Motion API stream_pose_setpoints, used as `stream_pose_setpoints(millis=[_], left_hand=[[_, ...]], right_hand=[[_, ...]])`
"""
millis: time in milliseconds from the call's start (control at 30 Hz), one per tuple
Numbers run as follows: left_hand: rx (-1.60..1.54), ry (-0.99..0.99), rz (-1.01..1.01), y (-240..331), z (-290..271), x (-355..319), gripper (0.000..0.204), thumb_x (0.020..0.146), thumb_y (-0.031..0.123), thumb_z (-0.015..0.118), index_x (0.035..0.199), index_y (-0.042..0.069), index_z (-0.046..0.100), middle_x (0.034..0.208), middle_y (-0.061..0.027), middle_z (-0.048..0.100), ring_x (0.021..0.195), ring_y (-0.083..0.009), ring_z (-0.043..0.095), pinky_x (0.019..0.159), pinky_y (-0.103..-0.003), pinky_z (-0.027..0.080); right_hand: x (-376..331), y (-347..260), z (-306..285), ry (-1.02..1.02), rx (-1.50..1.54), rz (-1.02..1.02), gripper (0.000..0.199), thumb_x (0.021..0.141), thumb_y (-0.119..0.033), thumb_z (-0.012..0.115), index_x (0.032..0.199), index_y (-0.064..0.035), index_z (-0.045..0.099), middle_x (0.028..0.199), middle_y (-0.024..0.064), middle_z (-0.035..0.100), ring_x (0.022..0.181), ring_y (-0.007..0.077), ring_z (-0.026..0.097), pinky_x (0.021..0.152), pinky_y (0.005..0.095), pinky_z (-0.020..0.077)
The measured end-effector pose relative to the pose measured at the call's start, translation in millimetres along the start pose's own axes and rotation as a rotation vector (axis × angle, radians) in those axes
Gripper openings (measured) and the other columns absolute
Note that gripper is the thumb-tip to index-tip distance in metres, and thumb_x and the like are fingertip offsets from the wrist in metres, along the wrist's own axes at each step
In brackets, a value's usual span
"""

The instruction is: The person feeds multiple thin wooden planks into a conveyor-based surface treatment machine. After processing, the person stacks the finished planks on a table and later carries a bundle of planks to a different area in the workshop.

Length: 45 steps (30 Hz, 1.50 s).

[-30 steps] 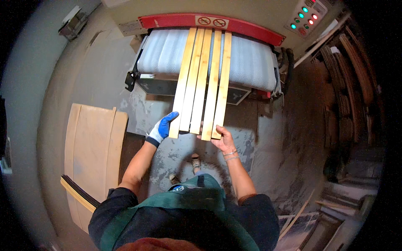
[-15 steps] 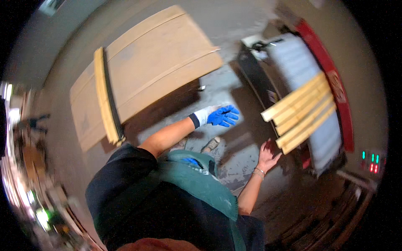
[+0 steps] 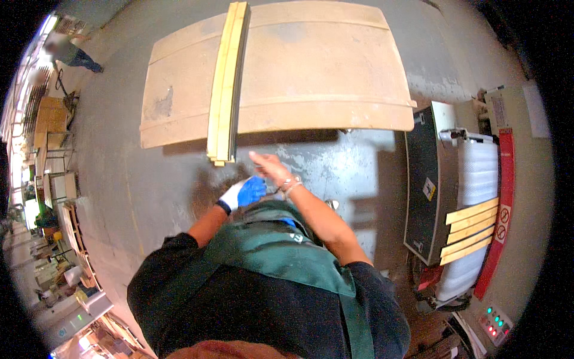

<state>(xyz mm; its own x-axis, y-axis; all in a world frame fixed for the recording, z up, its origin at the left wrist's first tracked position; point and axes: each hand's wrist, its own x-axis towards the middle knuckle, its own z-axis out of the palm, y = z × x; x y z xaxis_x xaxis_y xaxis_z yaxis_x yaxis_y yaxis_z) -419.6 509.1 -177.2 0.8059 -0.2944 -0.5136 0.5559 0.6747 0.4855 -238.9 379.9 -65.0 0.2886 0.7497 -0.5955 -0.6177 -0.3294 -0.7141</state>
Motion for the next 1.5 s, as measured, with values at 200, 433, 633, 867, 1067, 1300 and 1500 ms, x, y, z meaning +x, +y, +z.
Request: stream_pose_setpoints(millis=[200, 433, 633, 867, 1067, 1300, 1500], left_hand=[[0.600, 0.088, 0.296, -11.5, -21.8, -21.6, 0.030, 0.091, 0.017, 0.048, 0.118, 0.008, 0.057, 0.120, -0.0128, 0.061, 0.113, -0.0257, 0.058, 0.095, -0.036, 0.048], [1.401, -0.149, 0.317, 47.4, 38.6, -25.1, 0.031, 0.092, 0.023, 0.049, 0.119, 0.009, 0.057, 0.119, -0.0120, 0.062, 0.108, -0.0265, 0.060, 0.090, -0.035, 0.051], [-0.224, 0.021, 0.003, 99.1, 117.0, 49.1, 0.052, 0.103, 0.048, 0.039, 0.136, 0.008, 0.044, 0.127, -0.0157, 0.058, 0.111, -0.0302, 0.059, 0.096, -0.044, 0.048], [0.046, 0.033, 0.164, 81.0, 129.5, 157.9, 0.039, 0.099, 0.034, 0.054, 0.115, -0.001, 0.061, 0.101, -0.0128, 0.068, 0.089, -0.0198, 0.064, 0.085, -0.032, 0.052], [0.008, -0.047, 0.015, 57.2, 243.2, 157.7, 0.040, 0.094, 0.033, 0.065, 0.111, -0.004, 0.063, 0.106, -0.0107, 0.068, 0.096, -0.0203, 0.065, 0.091, -0.031, 0.051], [0.528, -0.445, -0.149, 31.1, 339.4, 219.3, 0.028, 0.097, 0.022, 0.059, 0.108, -0.003, 0.063, 0.094, -0.0066, 0.067, 0.086, -0.0171, 0.065, 0.081, -0.028, 0.052], [0.624, -0.572, -0.396, -41.1, 419.7, 237.0, 0.024, 0.093, 0.026, 0.066, 0.100, 0.003, 0.065, 0.085, -0.0021, 0.064, 0.077, -0.0111, 0.063, 0.069, -0.025, 0.052]], right_hand=[[82.5, -12.0, 77.3, 0.065, -0.158, -0.010, 0.067, 0.077, -0.058, 0.075, 0.096, 0.0050, 0.062, 0.084, 0.0091, 0.062, 0.073, 0.0118, 0.053, 0.065, 0.0303, 0.0455], [3.1, -15.2, 14.8, 0.142, -0.022, -0.072, 0.064, 0.083, -0.044, 0.075, 0.114, 0.0105, 0.060, 0.102, 0.0140, 0.067, 0.087, 0.0176, 0.062, 0.077, 0.0315, 0.0498], [-161.1, 8.0, -66.9, 0.211, -0.028, 0.004, 0.063, 0.086, -0.038, 0.071, 0.125, 0.0087, 0.057, 0.114, 0.0126, 0.064, 0.104, 0.0189, 0.059, 0.090, 0.0311, 0.0465], [-300.6, 81.5, -76.6, 0.538, -0.062, -0.078, 0.067, 0.084, -0.042, 0.071, 0.128, 0.0069, 0.056, 0.118, 0.0112, 0.063, 0.108, 0.0194, 0.057, 0.095, 0.0306, 0.0432], [-358.1, 123.7, -51.2, 0.757, -0.101, -0.093, 0.072, 0.090, -0.046, 0.063, 0.134, 0.0088, 0.046, 0.119, 0.0171, 0.061, 0.109, 0.0228, 0.058, 0.092, 0.0371, 0.0456], [-352.0, 151.9, -13.8, 1.152, -0.354, -0.102, 0.083, 0.074, -0.033, 0.070, 0.139, 0.0046, 0.035, 0.122, 0.0275, 0.056, 0.117, 0.0426, 0.053, 0.097, 0.0450, 0.0446], [-300.9, 207.8, 5.6, 1.418, 0.167, -0.185, 0.057, 0.068, -0.020, 0.072, 0.117, 0.0034, 0.056, 0.095, 0.0151, 0.064, 0.089, 0.0250, 0.062, 0.078, 0.0366, 0.0499]])
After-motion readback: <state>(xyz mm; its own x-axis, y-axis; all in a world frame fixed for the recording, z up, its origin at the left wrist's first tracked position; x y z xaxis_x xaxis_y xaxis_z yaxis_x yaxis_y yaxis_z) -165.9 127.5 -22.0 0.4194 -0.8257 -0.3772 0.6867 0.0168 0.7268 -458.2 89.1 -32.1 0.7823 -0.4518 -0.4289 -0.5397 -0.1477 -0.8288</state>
